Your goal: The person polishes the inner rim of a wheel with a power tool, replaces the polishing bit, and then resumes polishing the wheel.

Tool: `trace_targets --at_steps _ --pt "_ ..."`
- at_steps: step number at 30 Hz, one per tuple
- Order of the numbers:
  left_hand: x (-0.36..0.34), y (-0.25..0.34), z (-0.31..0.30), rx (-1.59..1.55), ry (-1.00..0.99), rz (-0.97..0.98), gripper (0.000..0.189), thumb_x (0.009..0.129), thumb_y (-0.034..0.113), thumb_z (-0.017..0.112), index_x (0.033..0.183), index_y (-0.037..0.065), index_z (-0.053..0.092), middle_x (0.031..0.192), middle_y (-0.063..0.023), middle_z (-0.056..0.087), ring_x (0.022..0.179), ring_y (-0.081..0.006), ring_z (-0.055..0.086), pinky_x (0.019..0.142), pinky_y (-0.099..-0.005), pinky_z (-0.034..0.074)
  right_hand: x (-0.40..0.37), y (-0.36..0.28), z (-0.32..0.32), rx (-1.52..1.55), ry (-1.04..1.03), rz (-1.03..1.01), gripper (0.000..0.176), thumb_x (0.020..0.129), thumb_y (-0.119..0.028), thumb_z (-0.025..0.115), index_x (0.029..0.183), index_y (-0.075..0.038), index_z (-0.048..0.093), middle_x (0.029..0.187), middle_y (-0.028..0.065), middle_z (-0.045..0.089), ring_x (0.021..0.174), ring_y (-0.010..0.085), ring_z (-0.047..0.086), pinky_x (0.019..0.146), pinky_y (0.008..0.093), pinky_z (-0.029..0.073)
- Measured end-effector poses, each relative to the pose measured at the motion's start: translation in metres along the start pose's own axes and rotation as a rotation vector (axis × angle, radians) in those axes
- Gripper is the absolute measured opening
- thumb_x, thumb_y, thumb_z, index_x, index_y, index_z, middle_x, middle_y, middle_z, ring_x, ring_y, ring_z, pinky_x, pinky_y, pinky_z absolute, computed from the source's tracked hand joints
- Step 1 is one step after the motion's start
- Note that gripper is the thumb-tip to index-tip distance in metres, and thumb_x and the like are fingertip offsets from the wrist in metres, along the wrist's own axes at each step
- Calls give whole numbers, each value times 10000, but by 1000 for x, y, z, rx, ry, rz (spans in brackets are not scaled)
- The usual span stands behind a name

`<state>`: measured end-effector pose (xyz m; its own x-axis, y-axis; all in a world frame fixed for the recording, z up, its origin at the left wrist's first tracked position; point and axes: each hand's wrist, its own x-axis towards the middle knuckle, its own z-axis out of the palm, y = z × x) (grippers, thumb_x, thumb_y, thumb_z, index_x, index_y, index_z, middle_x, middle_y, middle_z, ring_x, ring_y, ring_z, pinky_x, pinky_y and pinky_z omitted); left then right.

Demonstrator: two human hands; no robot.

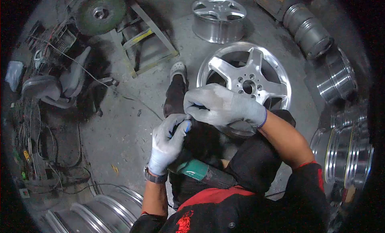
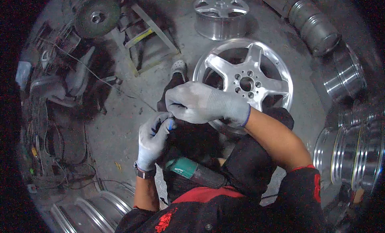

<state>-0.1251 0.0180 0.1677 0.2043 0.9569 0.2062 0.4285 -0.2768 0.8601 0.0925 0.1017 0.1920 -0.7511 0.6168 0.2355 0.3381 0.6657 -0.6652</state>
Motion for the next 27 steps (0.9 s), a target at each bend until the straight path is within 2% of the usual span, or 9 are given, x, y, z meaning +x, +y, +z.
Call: trace_targets --at_steps 6,8,10,12,18,21,23,26,27 --pt "-3 1 6 14 75 27 150 957 119 731 1045 -1 716 894 -139 723 731 -232 685 696 -332 534 -6 -3 17 291 151 256 189 977 -184 645 952 4 651 750 129 653 709 205 657 667 381 499" --pt "-9 4 7 17 108 56 139 952 106 735 1041 1 716 891 -133 725 731 -227 684 697 -333 534 -8 -1 11 492 166 703 236 966 -242 685 904 -14 683 730 77 666 617 165 644 582 336 504" --pt "-10 3 6 21 162 81 129 946 94 739 1037 4 717 888 -127 727 730 -223 684 697 -335 535 -15 5 6 611 147 693 277 979 -285 682 910 -17 693 729 48 657 596 132 607 565 302 478" --pt "-12 1 5 -73 120 -90 131 943 88 741 1040 3 716 888 -119 731 750 -211 695 714 -332 541 -20 3 1 857 120 685 361 1005 -373 676 920 -24 713 728 -9 640 554 65 534 531 234 425" --pt "-9 -7 5 -27 118 65 145 944 97 751 1049 3 717 885 -120 732 779 -181 707 731 -307 544 -10 -14 -4 680 -94 548 311 1029 -339 628 963 -51 725 780 -12 654 625 56 555 567 233 454" --pt "-10 -2 8 -98 132 -21 142 950 94 747 1056 3 719 867 -118 729 774 -158 698 715 -302 539 -4 -5 2 605 -90 417 239 993 -264 650 956 -36 709 775 38 668 630 97 569 590 287 487" --pt "-9 -1 7 -51 123 -7 142 953 91 743 1061 2 720 866 -118 731 773 -144 694 714 -296 539 -3 2 10 246 83 80 165 938 -188 676 937 -24 692 789 114 674 649 181 625 633 341 519" --pt "-5 3 5 -5 86 -29 145 959 88 735 1074 1 723 878 -123 739 770 -128 692 715 -286 538 -8 -14 12 34 149 101 123 879 -131 685 952 -33 693 806 164 665 696 273 672 683 398 542" --pt "-5 3 5 0 63 -73 148 962 89 731 1081 1 724 892 -127 745 768 -125 693 717 -282 539 -7 -18 11 -130 88 133 188 846 -133 711 1014 -52 700 870 159 679 811 320 702 749 435 555"
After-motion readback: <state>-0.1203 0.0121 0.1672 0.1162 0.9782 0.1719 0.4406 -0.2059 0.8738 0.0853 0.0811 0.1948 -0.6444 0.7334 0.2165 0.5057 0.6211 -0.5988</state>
